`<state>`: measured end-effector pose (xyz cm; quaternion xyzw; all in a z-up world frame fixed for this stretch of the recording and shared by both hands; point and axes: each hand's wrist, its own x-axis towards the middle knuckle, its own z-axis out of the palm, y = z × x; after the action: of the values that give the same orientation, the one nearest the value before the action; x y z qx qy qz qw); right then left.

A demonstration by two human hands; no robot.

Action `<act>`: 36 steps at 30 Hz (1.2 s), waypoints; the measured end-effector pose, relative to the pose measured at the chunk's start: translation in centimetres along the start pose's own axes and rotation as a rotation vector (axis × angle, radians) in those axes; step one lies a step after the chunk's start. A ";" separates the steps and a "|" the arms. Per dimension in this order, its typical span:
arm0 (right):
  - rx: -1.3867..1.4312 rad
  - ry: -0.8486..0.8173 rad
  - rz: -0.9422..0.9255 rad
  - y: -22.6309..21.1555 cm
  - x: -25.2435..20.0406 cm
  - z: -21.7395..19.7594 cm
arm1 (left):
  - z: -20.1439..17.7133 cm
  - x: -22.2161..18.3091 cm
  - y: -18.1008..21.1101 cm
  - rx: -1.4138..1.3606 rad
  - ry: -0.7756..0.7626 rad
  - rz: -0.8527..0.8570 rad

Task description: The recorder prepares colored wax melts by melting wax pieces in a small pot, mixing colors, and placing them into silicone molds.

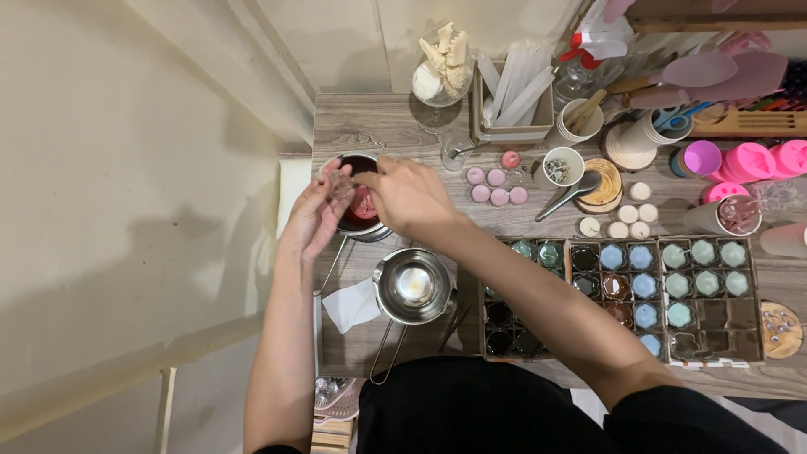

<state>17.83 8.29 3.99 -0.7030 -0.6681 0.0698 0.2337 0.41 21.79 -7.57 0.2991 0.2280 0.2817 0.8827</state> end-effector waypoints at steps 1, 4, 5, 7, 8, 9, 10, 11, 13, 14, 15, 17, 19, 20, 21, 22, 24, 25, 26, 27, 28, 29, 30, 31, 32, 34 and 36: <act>0.003 0.028 0.004 -0.2 0.1 -0.2 | -0.1 0.1 -0.1 -0.005 0.003 -0.005; -0.014 -0.039 0.009 0.4 0.0 0.7 | 0.3 -0.2 0.0 -0.003 0.009 -0.007; -0.017 -0.038 0.011 0.5 -0.1 0.5 | 0.2 -0.1 -0.2 -0.005 0.006 -0.008; 0.012 0.022 -0.029 0.4 -0.1 0.0 | -0.1 0.1 -0.1 0.006 0.008 0.006; 0.012 0.018 -0.027 0.4 -0.1 0.0 | 0.2 0.1 -0.2 0.002 0.009 0.004; -0.012 -0.013 -0.019 0.4 -0.1 0.0 | 0.3 0.0 -0.3 0.027 0.021 0.010; -0.036 -0.043 -0.013 0.3 0.0 0.0 | 0.5 0.0 -0.3 0.053 0.032 0.018; -0.036 -0.046 -0.013 0.4 -0.2 -0.2 | 0.8 -0.1 -0.4 0.050 0.033 0.018; -0.071 0.043 -0.042 0.6 -0.2 -0.6 | 1.4 0.1 -0.2 0.195 0.103 0.025; -0.071 0.043 -0.042 0.7 -0.3 -0.4 | 2.2 -0.1 0.0 0.195 0.104 0.025; -0.073 0.030 -0.044 0.7 -0.3 -0.1 | 3.0 -0.3 0.3 0.285 0.140 0.038; -0.079 0.014 -0.042 0.8 -0.7 0.0 | 3.9 -0.5 0.1 0.370 0.174 0.046; -0.119 0.030 -0.056 0.9 -0.7 -0.1 | 3.8 -0.3 0.1 0.544 0.212 0.116; -0.118 0.032 -0.057 1.1 -0.7 0.7 | 3.6 -0.3 0.2 0.546 0.212 0.117; -0.063 0.066 -0.059 1.3 -0.7 1.4 | 3.4 -0.2 0.3 0.572 0.219 0.137; -0.010 0.099 -0.057 1.6 -0.9 2.1 | 3.2 -0.2 0.1 0.596 0.224 0.154; -0.003 0.036 -0.013 1.5 -0.9 2.1 | 3.3 -0.3 0.1 0.594 0.234 0.158; 0.006 -0.027 0.029 1.5 -1.0 2.0 | 3.3 -0.4 0.0 0.593 0.245 0.163; 0.004 -0.024 0.027 1.6 -1.0 1.8 | 2.7 -0.2 -0.2 0.594 0.243 0.167; -0.025 0.013 0.008 1.7 -1.1 1.6 | 2.1 0.1 -0.4 0.635 0.225 0.205; -0.051 0.045 -0.010 1.6 -1.4 1.6 | 1.3 0.0 -0.7 0.677 0.211 0.239; -0.048 0.044 -0.010 1.5 -1.5 1.6 | 1.7 -0.3 -0.5 0.678 0.213 0.238; -0.050 0.027 -0.011 1.5 -1.8 1.6 | 2.1 -0.7 -0.5 0.720 0.186 0.294; -0.051 0.009 -0.012 1.5 -2.0 1.6 | 2.5 -1.0 -0.5 0.762 0.158 0.350; -0.054 0.012 -0.017 1.9 -2.5 2.2 | 3.2 -1.3 -0.2 0.762 0.158 0.356; -0.064 0.012 0.025 2.7 -3.2 3.3 | 4.6 -1.9 0.4 0.876 0.173 0.468; -0.003 0.012 0.095 3.0 -3.5 3.6 | 5.3 -2.6 0.6 0.998 0.184 0.538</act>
<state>18.70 5.75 -1.17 -0.7347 -0.6326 0.0758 0.2331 1.26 18.42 -2.74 0.7013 0.3252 0.3796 0.5082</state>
